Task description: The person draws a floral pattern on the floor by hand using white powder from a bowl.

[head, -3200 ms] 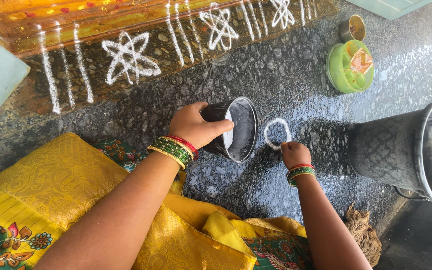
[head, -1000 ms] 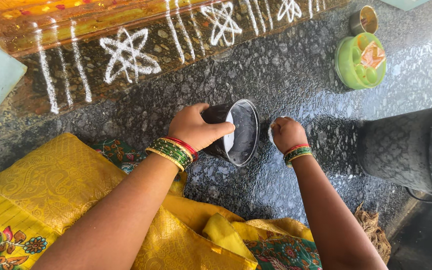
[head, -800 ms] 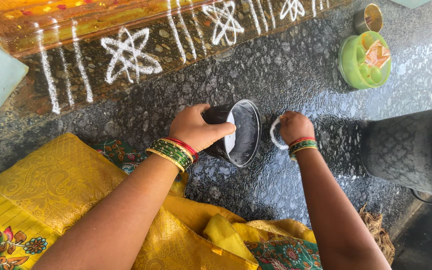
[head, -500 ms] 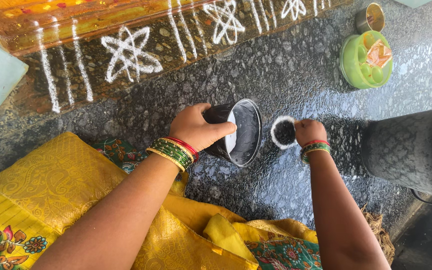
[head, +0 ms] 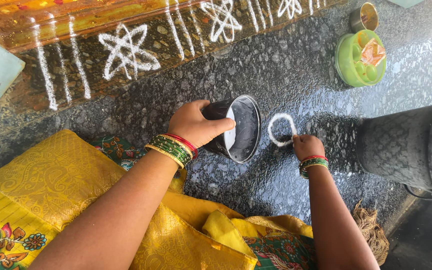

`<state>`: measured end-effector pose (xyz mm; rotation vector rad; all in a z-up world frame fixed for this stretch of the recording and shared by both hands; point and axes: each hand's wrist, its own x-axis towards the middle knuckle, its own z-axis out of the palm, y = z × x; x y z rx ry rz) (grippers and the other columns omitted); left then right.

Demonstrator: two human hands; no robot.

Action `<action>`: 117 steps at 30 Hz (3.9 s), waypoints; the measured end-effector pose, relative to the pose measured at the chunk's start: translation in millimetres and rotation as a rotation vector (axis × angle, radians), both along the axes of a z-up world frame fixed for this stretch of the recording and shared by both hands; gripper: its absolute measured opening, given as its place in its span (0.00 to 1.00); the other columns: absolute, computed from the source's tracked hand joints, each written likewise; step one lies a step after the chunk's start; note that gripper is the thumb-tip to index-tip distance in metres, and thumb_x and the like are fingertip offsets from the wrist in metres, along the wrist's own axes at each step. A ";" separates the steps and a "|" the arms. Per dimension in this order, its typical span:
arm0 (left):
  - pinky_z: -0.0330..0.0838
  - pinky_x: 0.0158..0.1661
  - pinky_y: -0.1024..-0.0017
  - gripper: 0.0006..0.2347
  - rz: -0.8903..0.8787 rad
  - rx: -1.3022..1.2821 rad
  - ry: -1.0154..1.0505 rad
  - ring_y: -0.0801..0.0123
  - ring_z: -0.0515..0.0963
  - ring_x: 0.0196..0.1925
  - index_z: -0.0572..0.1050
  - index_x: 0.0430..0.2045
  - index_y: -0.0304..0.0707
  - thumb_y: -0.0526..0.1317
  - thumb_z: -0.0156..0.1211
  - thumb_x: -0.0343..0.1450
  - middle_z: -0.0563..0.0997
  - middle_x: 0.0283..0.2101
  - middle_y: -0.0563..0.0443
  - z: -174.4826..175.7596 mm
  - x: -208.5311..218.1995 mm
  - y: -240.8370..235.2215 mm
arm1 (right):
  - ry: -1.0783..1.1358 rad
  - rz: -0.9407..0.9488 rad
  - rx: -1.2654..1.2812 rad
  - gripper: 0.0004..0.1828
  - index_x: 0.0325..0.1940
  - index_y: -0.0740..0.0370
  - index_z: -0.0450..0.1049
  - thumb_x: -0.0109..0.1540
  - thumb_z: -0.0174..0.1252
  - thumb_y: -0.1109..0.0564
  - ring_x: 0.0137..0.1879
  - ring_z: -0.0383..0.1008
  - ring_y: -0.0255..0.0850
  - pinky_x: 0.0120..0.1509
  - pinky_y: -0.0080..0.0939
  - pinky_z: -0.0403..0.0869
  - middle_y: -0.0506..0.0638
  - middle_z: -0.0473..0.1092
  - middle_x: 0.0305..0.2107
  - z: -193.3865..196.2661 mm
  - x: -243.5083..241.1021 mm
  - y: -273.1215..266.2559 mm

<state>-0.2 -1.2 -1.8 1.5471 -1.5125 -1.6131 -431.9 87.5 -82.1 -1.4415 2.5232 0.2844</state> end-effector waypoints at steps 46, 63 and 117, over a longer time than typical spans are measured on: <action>0.79 0.41 0.67 0.24 0.001 0.001 0.021 0.63 0.88 0.36 0.84 0.33 0.40 0.57 0.69 0.52 0.87 0.34 0.46 -10.6 -1.8 0.0 | -0.404 0.021 -0.258 0.15 0.42 0.63 0.83 0.62 0.62 0.49 0.37 0.77 0.39 0.46 0.42 0.74 0.52 0.79 0.32 13.7 45.2 -10.1; 0.75 0.53 0.67 0.40 0.015 -0.019 -0.031 0.55 0.85 0.50 0.76 0.50 0.25 0.60 0.70 0.50 0.84 0.47 0.33 -18.8 -5.3 -0.5 | -0.349 -0.031 -0.057 0.18 0.34 0.59 0.80 0.63 0.54 0.44 0.35 0.83 0.53 0.47 0.50 0.77 0.59 0.78 0.26 -4.3 50.5 1.6; 0.78 0.43 0.67 0.27 -0.042 -0.009 0.000 0.61 0.87 0.38 0.84 0.34 0.39 0.59 0.70 0.50 0.87 0.35 0.44 -11.5 -4.1 0.5 | -0.462 0.652 -0.495 0.09 0.41 0.61 0.79 0.64 0.61 0.53 0.40 0.80 0.52 0.45 0.47 0.78 0.58 0.78 0.35 95.6 206.6 -25.8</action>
